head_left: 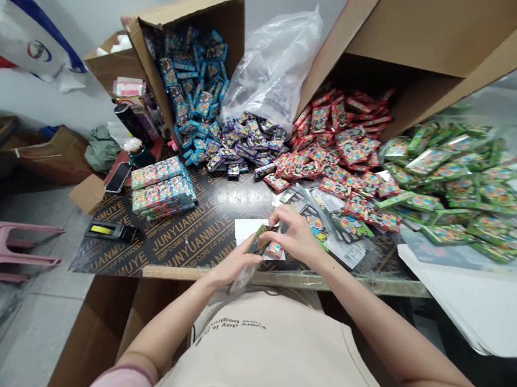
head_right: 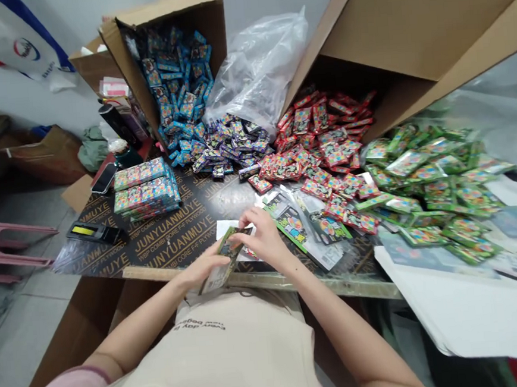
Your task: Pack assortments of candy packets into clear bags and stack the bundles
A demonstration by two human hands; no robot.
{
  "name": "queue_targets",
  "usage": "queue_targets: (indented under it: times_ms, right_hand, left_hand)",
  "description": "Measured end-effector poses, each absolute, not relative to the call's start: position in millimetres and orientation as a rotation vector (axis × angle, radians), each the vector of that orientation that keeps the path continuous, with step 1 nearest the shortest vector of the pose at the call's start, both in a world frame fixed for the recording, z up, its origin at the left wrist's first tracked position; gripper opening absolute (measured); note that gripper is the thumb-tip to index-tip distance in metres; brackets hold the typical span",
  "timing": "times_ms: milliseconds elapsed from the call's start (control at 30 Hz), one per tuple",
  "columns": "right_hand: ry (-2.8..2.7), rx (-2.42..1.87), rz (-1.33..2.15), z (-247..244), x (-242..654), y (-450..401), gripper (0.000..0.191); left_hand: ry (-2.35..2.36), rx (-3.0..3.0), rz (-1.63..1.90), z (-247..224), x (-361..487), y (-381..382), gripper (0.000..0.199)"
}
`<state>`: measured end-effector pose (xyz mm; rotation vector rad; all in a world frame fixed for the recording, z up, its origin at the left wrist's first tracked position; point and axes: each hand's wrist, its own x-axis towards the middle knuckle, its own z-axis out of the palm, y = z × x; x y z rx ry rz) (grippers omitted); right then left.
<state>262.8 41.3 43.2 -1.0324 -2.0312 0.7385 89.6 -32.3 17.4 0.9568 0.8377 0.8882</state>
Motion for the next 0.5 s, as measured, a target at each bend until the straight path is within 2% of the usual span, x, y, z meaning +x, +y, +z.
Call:
queue_targets:
  times_ms: [133,300,400,500]
  right_hand:
    - [-2.106,-0.945,0.725,53,263,35,0.023]
    - [-2.290,-0.818,0.812,61,268,37,0.017]
    - [-2.437,-0.765,0.861,65,271,37,0.036]
    - [-2.414,-0.748,0.882,64,272,38,0.048]
  left_hand:
    - [0.679,0.601,0.897,6,100,-40,0.064]
    - [0.718,0.814,0.926,16,89,-31,0.067]
    - [0.763,0.919,0.901,25,84,-29,0.063]
    - [0.869,1.005,0.870,30,81,-29,0.046]
